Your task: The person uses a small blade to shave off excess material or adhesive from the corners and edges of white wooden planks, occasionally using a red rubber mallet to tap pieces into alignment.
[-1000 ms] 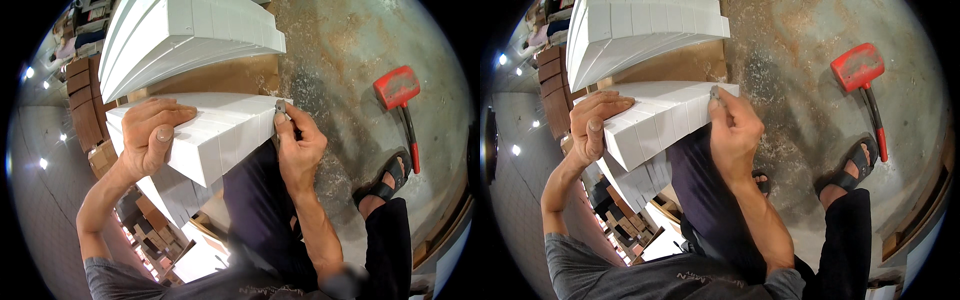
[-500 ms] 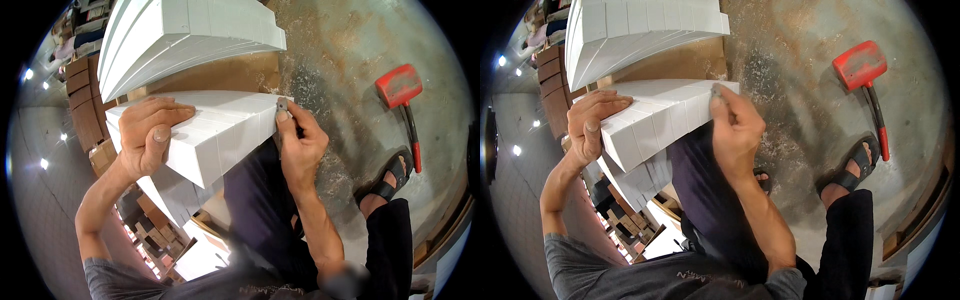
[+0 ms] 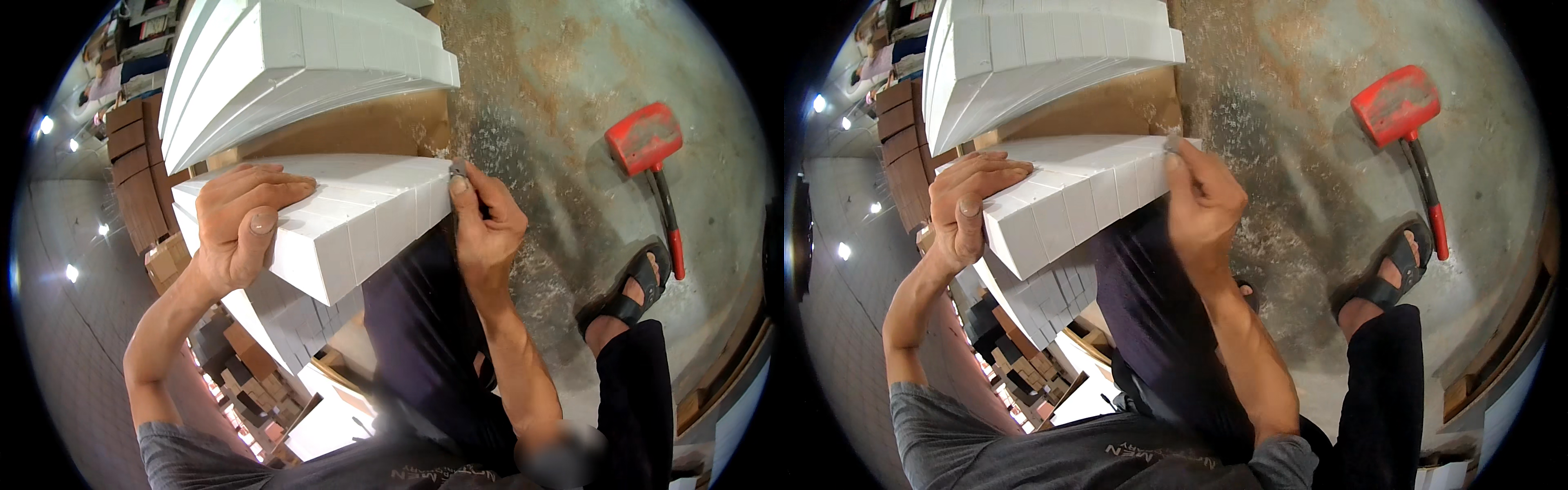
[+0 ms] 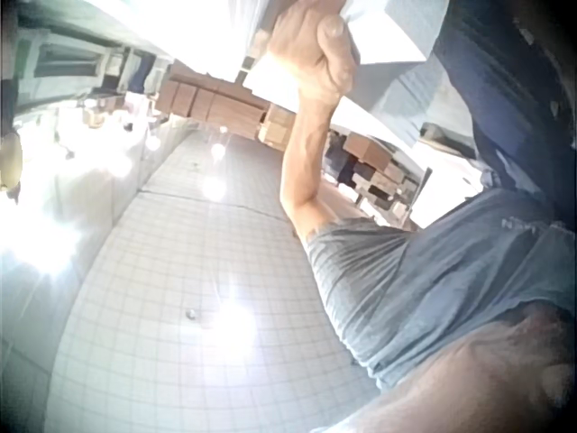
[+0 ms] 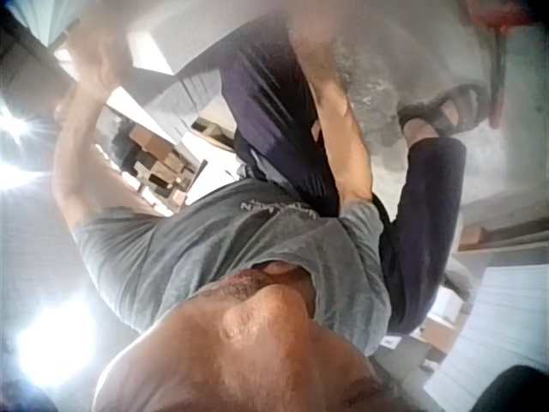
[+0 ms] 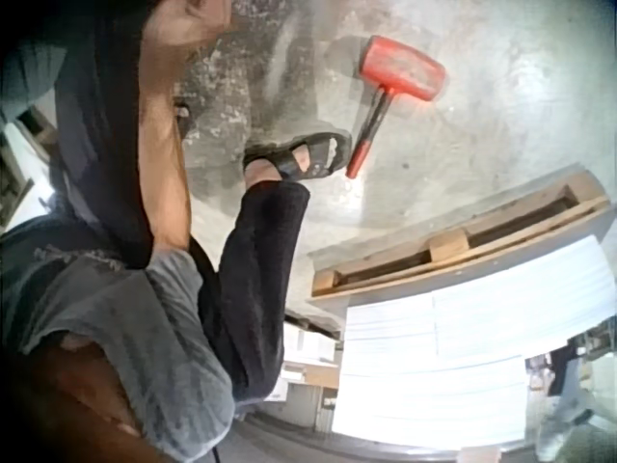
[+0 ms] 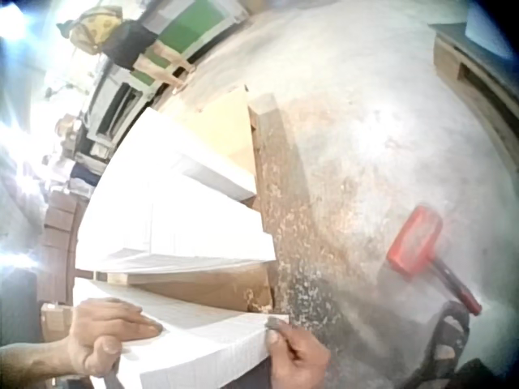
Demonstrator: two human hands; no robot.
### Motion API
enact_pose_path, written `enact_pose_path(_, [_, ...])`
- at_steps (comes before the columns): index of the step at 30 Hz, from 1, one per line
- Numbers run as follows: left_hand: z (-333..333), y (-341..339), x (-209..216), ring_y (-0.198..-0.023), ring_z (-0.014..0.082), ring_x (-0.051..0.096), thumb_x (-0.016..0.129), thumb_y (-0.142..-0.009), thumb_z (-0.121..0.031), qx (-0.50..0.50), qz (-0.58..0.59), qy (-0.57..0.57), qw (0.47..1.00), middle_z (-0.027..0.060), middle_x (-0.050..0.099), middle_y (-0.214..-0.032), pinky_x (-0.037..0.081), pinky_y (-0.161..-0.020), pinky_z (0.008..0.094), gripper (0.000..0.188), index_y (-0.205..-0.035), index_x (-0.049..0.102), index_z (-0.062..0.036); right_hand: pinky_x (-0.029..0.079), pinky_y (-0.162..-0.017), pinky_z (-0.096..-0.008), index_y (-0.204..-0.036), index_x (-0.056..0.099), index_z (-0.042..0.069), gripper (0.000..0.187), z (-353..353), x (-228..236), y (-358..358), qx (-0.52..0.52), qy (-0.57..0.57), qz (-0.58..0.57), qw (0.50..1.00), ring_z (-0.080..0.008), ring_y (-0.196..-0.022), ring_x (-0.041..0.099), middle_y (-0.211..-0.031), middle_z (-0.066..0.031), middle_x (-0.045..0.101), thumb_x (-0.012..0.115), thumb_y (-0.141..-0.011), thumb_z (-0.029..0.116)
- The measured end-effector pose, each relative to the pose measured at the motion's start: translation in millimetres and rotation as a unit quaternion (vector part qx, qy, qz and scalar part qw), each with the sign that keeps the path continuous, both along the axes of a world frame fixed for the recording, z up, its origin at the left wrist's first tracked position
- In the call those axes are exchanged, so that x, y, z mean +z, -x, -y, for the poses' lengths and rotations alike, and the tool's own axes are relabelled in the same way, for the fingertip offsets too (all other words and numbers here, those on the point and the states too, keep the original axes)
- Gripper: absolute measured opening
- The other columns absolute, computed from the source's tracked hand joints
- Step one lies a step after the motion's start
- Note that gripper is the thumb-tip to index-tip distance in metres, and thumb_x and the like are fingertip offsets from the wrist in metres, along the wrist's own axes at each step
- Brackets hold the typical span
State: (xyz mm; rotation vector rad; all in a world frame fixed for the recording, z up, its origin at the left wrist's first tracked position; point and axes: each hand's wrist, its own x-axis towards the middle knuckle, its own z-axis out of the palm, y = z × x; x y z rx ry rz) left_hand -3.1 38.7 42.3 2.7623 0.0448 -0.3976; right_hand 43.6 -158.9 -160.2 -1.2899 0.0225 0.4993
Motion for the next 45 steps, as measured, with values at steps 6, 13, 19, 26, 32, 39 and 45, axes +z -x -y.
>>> enact_pose_path(6, [-2,6,-5,-0.079,0.0359,0.072,0.036,-0.107,-0.034,-0.005,0.034,0.009,0.999,0.0191,0.075,-0.088,0.056,-0.084,0.0475,0.055,-0.089,0.073,0.0035,0.048,-0.079,-0.0257,-0.117,0.072,-0.002,0.026,11,45,-6,0.096,0.044,0.018,0.994,-0.0119,-0.086,0.061,-0.091,-0.0075,0.071,0.069,-0.097,0.013])
enact_pose_path(13, [-1,2,3,-0.088,0.0345,0.074,0.028,-0.109,-0.045,0.01,-0.017,0.002,1.0,0.0192,0.076,-0.093,0.055,-0.093,0.0481,0.067,-0.095,0.073,0.0027,0.048,-0.069,-0.0283,-0.116,0.072,-0.003,0.025,12,-21,9,0.002,0.068,-0.038,0.997,-0.0126,-0.074,0.058,-0.087,-0.0107,0.069,0.068,-0.094,0.008])
enact_pose_path(19, [-1,2,-4,-0.079,0.0362,0.072,0.035,-0.107,-0.033,-0.015,0.035,0.011,0.999,0.019,0.075,-0.089,0.056,-0.085,0.0463,0.054,-0.091,0.073,0.003,0.047,-0.069,-0.0273,-0.114,0.072,-0.004,0.023,6,-15,8,0.006,0.041,-0.089,0.995,-0.0133,-0.074,0.059,-0.089,-0.0115,0.07,0.068,-0.093,0.006])
enact_pose_path(26, [3,4,-2,-0.078,0.0351,0.072,0.034,-0.107,-0.031,-0.01,0.031,0.0,0.999,0.0183,0.075,-0.088,0.057,-0.086,0.0469,0.054,-0.091,0.074,0.0022,0.048,-0.071,-0.029,-0.112,0.071,-0.007,0.022,9,6,3,0.05,0.037,-0.012,0.998,-0.0161,-0.075,0.061,-0.087,-0.0118,0.069,0.066,-0.093,0.004])
enact_pose_path(32, [1,-1,-5,-0.078,0.0337,0.073,0.034,-0.106,-0.034,-0.006,0.032,0.009,0.999,0.0178,0.075,-0.087,0.057,-0.086,0.0472,0.055,-0.09,0.074,0.0017,0.046,-0.066,-0.0283,-0.111,0.072,-0.006,0.021,5,0,8,0.022,0.023,-0.04,0.999,-0.0138,-0.073,0.058,-0.083,-0.0102,0.066,0.067,-0.093,0.003])
enact_pose_path(39, [-3,-1,-6,-0.077,0.0339,0.073,0.034,-0.106,-0.032,-0.02,0.04,0.003,0.999,0.0176,0.075,-0.086,0.057,-0.086,0.0475,0.055,-0.09,0.074,0.0016,0.047,-0.067,-0.0295,-0.111,0.072,-0.005,0.022,2,-9,5,0.009,0.025,-0.075,0.997,-0.0148,-0.071,0.057,-0.081,-0.0109,0.065,0.067,-0.093,0.006])
enact_pose_path(45, [-2,1,-6,-0.076,0.0347,0.072,0.034,-0.106,-0.031,-0.022,0.04,0.002,0.999,0.0174,0.075,-0.086,0.057,-0.085,0.0478,0.054,-0.091,0.074,0.0019,0.047,-0.068,-0.0301,-0.11,0.072,-0.005,0.021,6,12,5,0.027,0.017,-0.042,0.999,-0.0149,-0.073,0.059,-0.082,-0.0117,0.066,0.066,-0.094,0.007])
